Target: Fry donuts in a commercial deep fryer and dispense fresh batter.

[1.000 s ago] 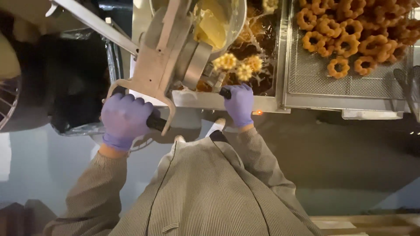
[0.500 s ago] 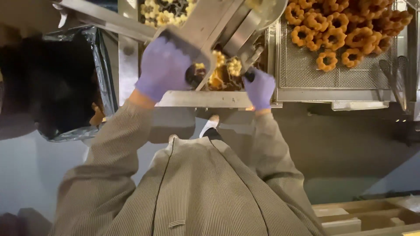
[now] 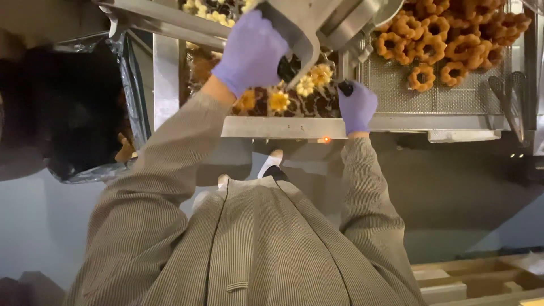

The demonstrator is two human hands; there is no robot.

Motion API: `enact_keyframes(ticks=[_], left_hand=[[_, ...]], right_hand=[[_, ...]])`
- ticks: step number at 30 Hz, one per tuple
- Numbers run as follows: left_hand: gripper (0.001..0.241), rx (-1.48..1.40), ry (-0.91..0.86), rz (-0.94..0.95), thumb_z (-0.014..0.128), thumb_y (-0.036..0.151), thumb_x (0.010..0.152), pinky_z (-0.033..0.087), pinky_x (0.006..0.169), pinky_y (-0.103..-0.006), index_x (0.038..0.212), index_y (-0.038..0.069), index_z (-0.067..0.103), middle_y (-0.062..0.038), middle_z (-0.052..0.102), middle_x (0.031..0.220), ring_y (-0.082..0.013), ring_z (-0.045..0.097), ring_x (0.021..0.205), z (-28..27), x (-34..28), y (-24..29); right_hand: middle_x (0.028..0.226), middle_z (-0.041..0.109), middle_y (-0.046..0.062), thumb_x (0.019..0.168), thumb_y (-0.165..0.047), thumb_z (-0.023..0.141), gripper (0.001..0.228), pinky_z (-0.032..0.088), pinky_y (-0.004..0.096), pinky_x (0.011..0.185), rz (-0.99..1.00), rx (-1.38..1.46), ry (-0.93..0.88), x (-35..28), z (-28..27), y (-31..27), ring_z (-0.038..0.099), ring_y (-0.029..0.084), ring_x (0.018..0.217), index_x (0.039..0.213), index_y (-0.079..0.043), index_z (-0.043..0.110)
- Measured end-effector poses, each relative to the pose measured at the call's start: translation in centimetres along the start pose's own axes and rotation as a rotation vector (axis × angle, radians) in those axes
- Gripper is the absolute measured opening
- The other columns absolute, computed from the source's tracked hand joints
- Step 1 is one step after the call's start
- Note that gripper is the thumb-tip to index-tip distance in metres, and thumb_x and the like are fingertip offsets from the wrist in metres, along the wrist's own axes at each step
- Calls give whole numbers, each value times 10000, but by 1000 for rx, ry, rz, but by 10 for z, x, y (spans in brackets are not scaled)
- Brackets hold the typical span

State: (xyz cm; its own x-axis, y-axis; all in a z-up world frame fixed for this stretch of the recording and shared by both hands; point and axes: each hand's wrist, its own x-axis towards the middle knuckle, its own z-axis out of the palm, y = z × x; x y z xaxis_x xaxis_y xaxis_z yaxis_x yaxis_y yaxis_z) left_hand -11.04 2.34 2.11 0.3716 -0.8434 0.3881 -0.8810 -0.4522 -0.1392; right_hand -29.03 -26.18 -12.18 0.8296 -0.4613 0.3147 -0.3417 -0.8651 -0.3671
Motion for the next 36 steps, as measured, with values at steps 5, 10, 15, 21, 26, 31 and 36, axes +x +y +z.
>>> enact_keyframes(ticks=[5,10,15,21,26,31,36], left_hand=[[318,-138,126,-19,756,456,544,489,836,-423,659,163,711,-72,628,672,-281,605,734,-21,-36,35],[165,-221,193,-83,676,298,714,469,658,-378,612,175,635,-51,584,648,-242,590,658,-60,-79,60],[155,-282,174,-66,679,292,732,440,619,-376,639,175,638,-29,580,648,-222,581,634,-73,-101,40],[111,-93,152,-81,704,277,665,500,747,-388,646,171,679,-35,608,661,-242,610,691,-37,-83,11],[173,-34,133,-137,784,325,683,489,778,-389,678,164,721,-42,625,660,-222,603,670,3,-40,-21],[260,-20,137,-68,846,391,566,479,742,-381,667,184,725,-45,615,646,-242,592,666,6,-23,-35],[298,-52,207,-18,844,404,486,484,687,-374,670,207,717,-38,611,681,-257,602,719,-12,-37,-40]], right_hand=[[842,754,94,810,-289,846,167,561,434,671,9,-95,-12,-19,-9,-4,716,334,749,932,-181,809],[766,720,99,774,-289,846,164,550,438,628,39,-72,-68,-37,-22,-31,701,343,693,839,-160,768],[681,688,111,846,-310,815,216,547,433,591,63,-101,-102,-26,-7,-29,695,335,614,767,-129,726],[722,714,110,885,-337,800,218,551,417,602,-66,-183,-58,20,38,6,706,306,633,819,-137,743],[815,762,80,931,-450,787,299,546,381,584,-78,-20,-92,27,16,-32,725,259,643,959,-152,788],[806,744,142,925,-512,767,416,555,408,638,-143,40,-222,-42,-51,-110,714,309,723,1008,-105,795],[903,761,94,985,-426,750,344,566,342,734,-125,96,-272,-23,-233,-168,737,205,780,1122,-113,780]])
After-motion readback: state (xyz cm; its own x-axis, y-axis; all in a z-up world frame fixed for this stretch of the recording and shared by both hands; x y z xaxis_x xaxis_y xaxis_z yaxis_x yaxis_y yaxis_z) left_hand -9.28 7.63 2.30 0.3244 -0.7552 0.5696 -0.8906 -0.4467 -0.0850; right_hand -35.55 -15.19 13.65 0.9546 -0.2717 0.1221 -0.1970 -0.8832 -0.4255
